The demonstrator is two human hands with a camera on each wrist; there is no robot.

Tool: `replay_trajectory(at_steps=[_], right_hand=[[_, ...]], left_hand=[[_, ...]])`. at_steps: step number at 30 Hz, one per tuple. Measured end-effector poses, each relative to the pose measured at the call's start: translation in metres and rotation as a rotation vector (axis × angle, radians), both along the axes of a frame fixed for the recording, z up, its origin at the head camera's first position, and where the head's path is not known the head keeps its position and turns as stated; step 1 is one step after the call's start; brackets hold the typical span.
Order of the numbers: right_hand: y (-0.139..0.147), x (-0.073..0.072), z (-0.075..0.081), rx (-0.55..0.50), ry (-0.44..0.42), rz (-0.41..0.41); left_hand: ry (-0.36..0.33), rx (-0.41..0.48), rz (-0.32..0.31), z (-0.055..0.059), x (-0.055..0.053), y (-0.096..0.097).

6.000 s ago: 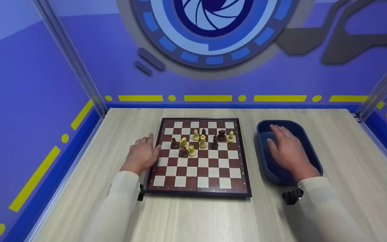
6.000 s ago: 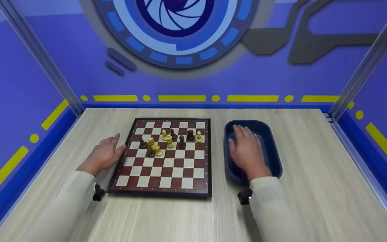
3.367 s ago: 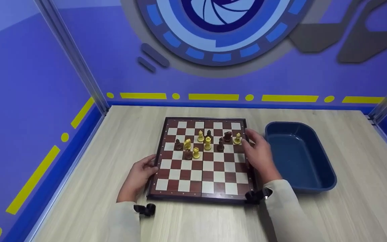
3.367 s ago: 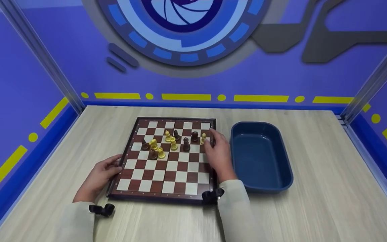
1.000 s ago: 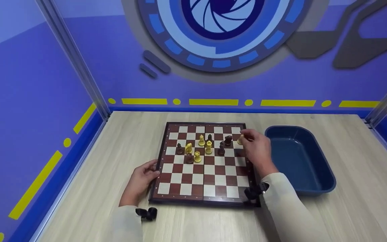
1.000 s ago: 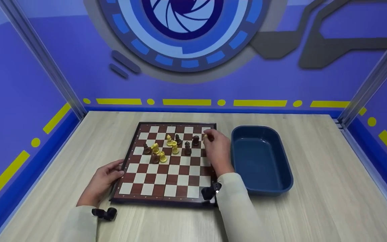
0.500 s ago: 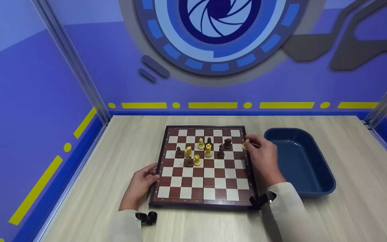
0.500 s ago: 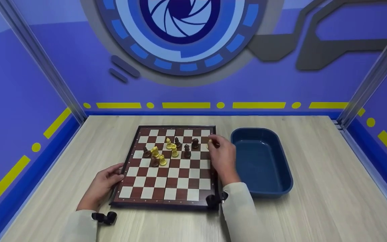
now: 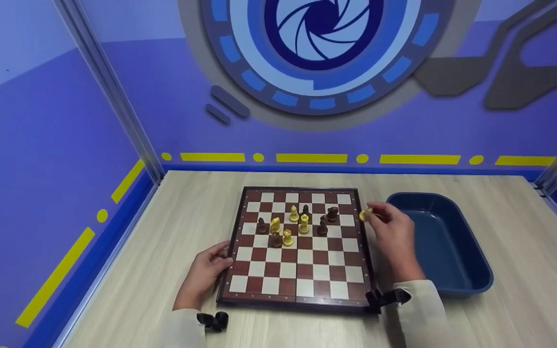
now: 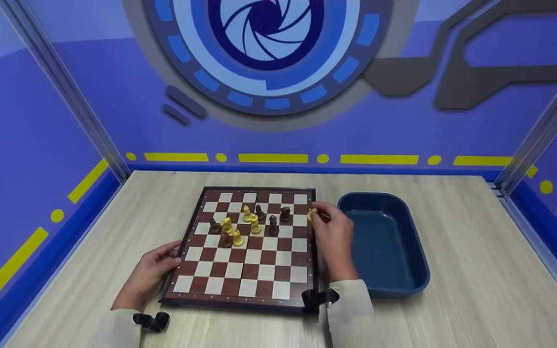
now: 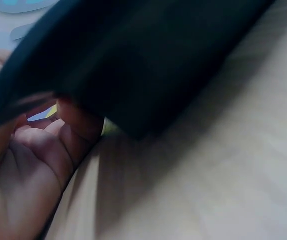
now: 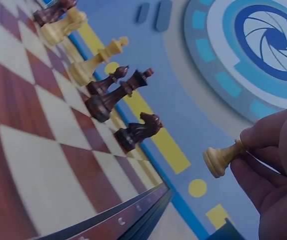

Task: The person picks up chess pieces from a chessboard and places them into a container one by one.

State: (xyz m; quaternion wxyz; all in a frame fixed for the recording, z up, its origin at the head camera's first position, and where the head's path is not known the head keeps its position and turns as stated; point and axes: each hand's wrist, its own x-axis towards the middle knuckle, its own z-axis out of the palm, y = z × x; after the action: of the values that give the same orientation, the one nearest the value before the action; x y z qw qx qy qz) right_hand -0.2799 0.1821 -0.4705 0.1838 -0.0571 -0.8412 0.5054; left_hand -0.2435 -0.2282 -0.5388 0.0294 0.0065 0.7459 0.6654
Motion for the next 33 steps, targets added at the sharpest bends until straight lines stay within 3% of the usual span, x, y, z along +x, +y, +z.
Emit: replay_trajectory(at_steps=[6,10,18,25,33], right_hand=[[0.004,0.002,0.012,0.003,0.048,-0.003],[0.009,0.005,0.019,0.041,0.062,-0.056],[0.022,0.009,0.02,0.102,0.066,-0.115],[0.034,0.009,0.02,0.099,0.042,-0.147],[0.044,0.011,0.023,0.125,-0.011,-0.174]], left_hand=[[0.002,0.027,0.007,-0.001,-0.001,0.002],[-0.022,0.041,0.006,0.0,-0.002,0.002],[-0.035,0.004,0.014,-0.003,0.001,0.001],[-0.028,-0.025,0.034,-0.004,0.003,0.001],[-0.032,-0.002,0.014,-0.001,-0.001,0.003]])
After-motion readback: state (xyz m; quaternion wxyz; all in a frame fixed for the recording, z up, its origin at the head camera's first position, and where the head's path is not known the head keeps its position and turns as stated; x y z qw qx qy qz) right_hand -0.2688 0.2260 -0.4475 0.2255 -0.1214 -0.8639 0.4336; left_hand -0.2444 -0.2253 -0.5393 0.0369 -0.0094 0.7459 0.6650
